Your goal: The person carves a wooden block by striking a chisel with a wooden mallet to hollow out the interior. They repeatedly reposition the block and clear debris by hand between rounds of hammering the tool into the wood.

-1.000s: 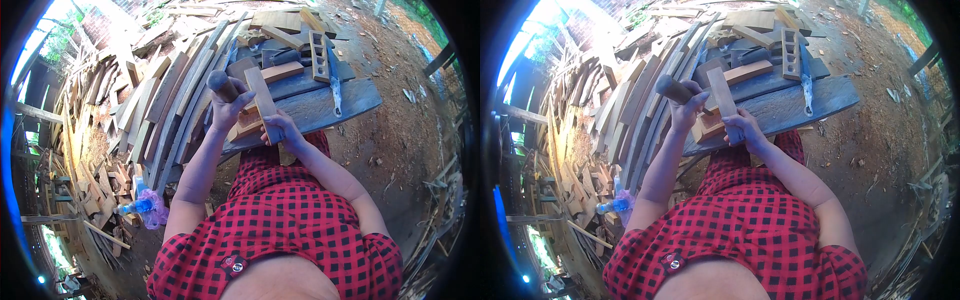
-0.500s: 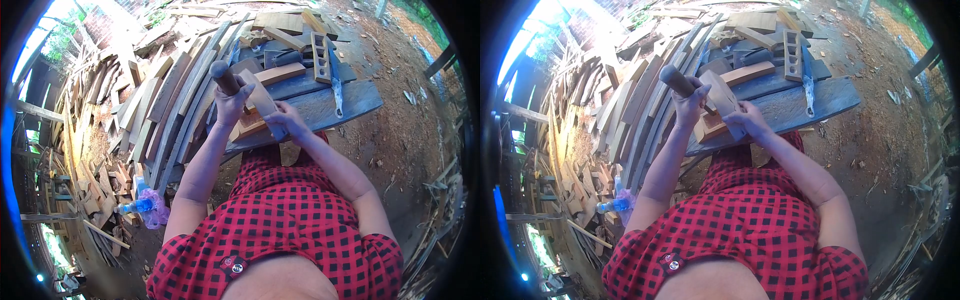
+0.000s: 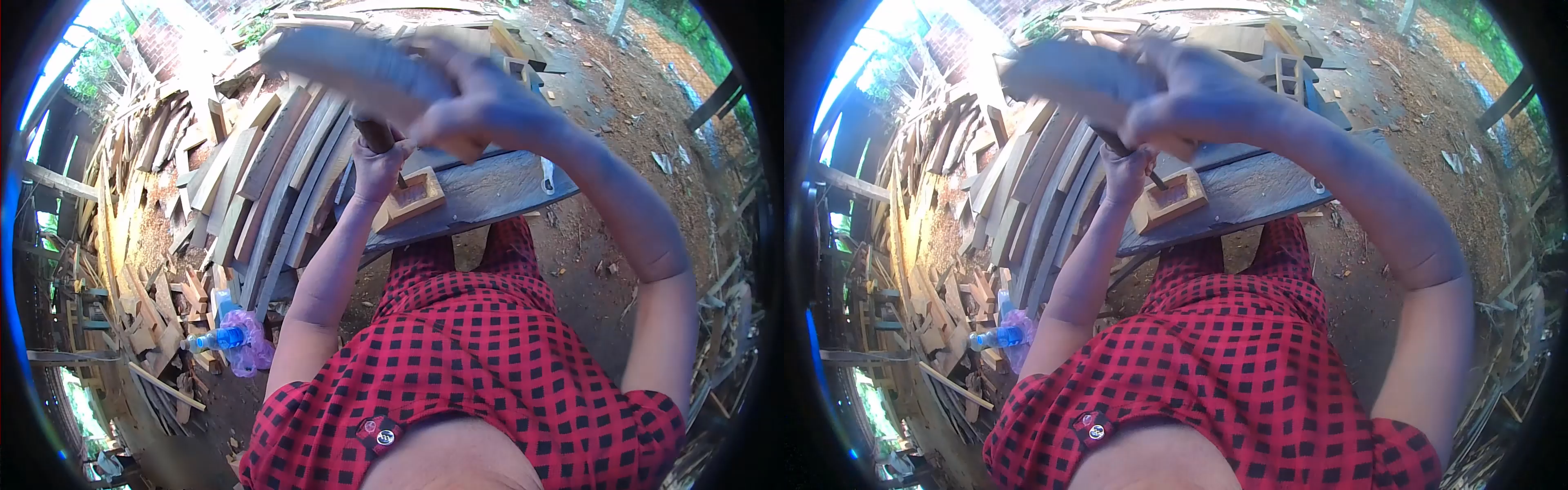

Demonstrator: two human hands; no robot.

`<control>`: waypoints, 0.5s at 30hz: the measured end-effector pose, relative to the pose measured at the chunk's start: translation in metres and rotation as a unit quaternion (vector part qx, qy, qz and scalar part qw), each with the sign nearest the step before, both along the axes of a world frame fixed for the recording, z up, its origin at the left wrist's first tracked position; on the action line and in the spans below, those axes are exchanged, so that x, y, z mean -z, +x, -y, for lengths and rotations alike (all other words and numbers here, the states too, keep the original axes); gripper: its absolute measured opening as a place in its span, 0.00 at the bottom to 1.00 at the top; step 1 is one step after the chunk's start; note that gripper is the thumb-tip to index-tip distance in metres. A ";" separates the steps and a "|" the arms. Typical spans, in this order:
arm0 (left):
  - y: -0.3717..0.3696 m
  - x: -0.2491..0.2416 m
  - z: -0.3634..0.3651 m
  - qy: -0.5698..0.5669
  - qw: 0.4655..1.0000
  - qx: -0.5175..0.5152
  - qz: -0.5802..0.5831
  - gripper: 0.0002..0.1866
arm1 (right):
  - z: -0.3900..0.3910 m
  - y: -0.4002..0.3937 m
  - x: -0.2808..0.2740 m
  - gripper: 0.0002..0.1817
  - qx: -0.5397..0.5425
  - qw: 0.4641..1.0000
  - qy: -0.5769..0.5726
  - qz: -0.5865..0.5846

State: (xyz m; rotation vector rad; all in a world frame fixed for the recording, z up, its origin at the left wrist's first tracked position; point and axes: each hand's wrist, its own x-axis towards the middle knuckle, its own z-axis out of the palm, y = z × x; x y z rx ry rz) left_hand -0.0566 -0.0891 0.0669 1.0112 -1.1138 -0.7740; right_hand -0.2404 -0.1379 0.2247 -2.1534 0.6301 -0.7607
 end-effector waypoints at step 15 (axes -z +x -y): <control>0.004 0.001 0.009 0.040 0.998 -0.022 -0.054 0.08 | 0.019 0.022 -0.037 0.41 -0.013 0.979 0.014 -0.202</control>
